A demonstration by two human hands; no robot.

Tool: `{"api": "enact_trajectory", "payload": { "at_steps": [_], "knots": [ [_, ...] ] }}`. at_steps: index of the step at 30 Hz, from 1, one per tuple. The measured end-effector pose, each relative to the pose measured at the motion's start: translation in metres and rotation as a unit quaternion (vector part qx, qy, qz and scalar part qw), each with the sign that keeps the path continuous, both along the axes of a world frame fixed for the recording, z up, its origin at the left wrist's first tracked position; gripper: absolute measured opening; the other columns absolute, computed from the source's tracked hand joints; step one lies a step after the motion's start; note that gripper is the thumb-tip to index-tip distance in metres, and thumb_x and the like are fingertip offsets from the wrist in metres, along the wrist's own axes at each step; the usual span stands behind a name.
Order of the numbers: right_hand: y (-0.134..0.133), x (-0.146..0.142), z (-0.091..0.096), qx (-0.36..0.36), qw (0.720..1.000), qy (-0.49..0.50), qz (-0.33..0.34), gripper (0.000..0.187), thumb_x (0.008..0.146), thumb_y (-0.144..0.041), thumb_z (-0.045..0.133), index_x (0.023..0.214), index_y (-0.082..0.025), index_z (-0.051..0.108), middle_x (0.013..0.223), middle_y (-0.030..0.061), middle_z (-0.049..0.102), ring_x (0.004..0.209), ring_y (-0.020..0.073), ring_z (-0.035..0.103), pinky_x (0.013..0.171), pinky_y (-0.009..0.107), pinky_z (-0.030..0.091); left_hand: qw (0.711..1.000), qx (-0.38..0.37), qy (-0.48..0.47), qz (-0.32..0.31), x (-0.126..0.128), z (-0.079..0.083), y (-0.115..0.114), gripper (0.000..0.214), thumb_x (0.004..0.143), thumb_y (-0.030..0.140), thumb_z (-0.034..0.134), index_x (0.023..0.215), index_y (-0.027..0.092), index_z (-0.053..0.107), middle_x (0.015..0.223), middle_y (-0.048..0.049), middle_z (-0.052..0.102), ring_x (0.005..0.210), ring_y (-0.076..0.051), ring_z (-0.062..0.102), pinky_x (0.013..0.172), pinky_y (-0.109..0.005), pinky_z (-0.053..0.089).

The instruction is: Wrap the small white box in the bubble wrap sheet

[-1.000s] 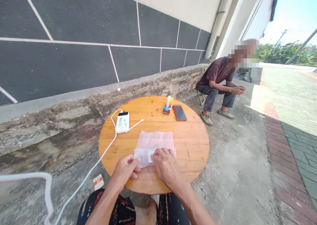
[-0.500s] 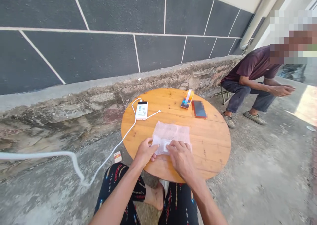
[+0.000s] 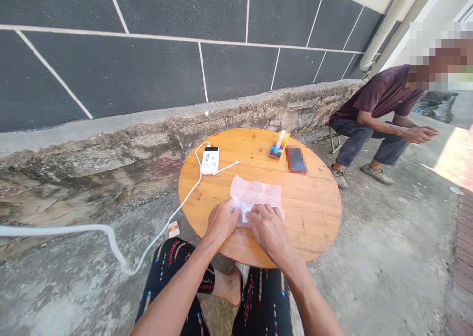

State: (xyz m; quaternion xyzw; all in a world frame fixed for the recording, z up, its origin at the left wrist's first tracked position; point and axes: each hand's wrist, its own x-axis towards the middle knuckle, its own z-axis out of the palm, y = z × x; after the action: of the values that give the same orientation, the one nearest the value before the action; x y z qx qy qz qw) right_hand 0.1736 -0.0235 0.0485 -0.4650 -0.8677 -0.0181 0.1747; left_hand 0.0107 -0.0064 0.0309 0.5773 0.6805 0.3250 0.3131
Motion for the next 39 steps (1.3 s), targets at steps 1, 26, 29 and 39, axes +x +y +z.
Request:
{"api": "enact_trajectory", "payload": {
  "at_steps": [1, 26, 29, 39],
  "knots": [
    [0.0, 0.0, 0.0, 0.002, 1.0, -0.001, -0.002, 0.012, 0.086, -0.015, 0.056, 0.089, -0.022, 0.065, 0.099, 0.0055, 0.063, 0.089, 0.0209, 0.05, 0.074, 0.034, 0.03, 1.0, -0.007, -0.012, -0.002, 0.002, -0.002, 0.0, 0.011, 0.074, 0.026, 0.052, 0.067, 0.019, 0.055, 0.061, -0.0004, 0.06, 0.062, -0.015, 0.057, 0.052, -0.022, 0.034],
    [-0.004, -0.004, -0.006, -0.019, 0.997, 0.064, -0.027, 0.017, 0.085, -0.009, 0.053, 0.095, -0.018, 0.062, 0.103, 0.0071, 0.066, 0.091, 0.0221, 0.055, 0.08, 0.034, 0.04, 0.995, 0.078, -0.023, -0.058, 0.018, 0.006, -0.02, 0.017, 0.071, 0.016, 0.055, 0.085, 0.018, 0.065, 0.071, 0.0008, 0.062, 0.064, -0.012, 0.053, 0.062, -0.023, 0.04],
    [-0.004, -0.003, -0.007, -0.034, 0.994, 0.09, -0.044, 0.025, 0.082, -0.009, 0.055, 0.105, -0.016, 0.058, 0.101, 0.0086, 0.066, 0.094, 0.0236, 0.055, 0.081, 0.035, 0.043, 0.991, 0.079, -0.026, -0.1, 0.013, 0.009, -0.026, 0.031, 0.069, 0.01, 0.056, 0.098, 0.017, 0.066, 0.081, -0.0016, 0.063, 0.069, -0.013, 0.055, 0.066, -0.024, 0.044],
    [0.001, 0.003, -0.017, -0.061, 0.984, 0.162, -0.036, 0.066, 0.077, -0.007, 0.055, 0.138, -0.018, 0.032, 0.104, 0.0091, 0.065, 0.095, 0.0269, 0.056, 0.083, 0.044, 0.049, 0.978, 0.149, -0.046, -0.137, 0.007, 0.001, -0.023, 0.026, 0.084, 0.01, 0.049, 0.092, 0.021, 0.072, 0.084, -0.002, 0.064, 0.081, -0.014, 0.06, 0.074, -0.024, 0.044]
  ]
}}
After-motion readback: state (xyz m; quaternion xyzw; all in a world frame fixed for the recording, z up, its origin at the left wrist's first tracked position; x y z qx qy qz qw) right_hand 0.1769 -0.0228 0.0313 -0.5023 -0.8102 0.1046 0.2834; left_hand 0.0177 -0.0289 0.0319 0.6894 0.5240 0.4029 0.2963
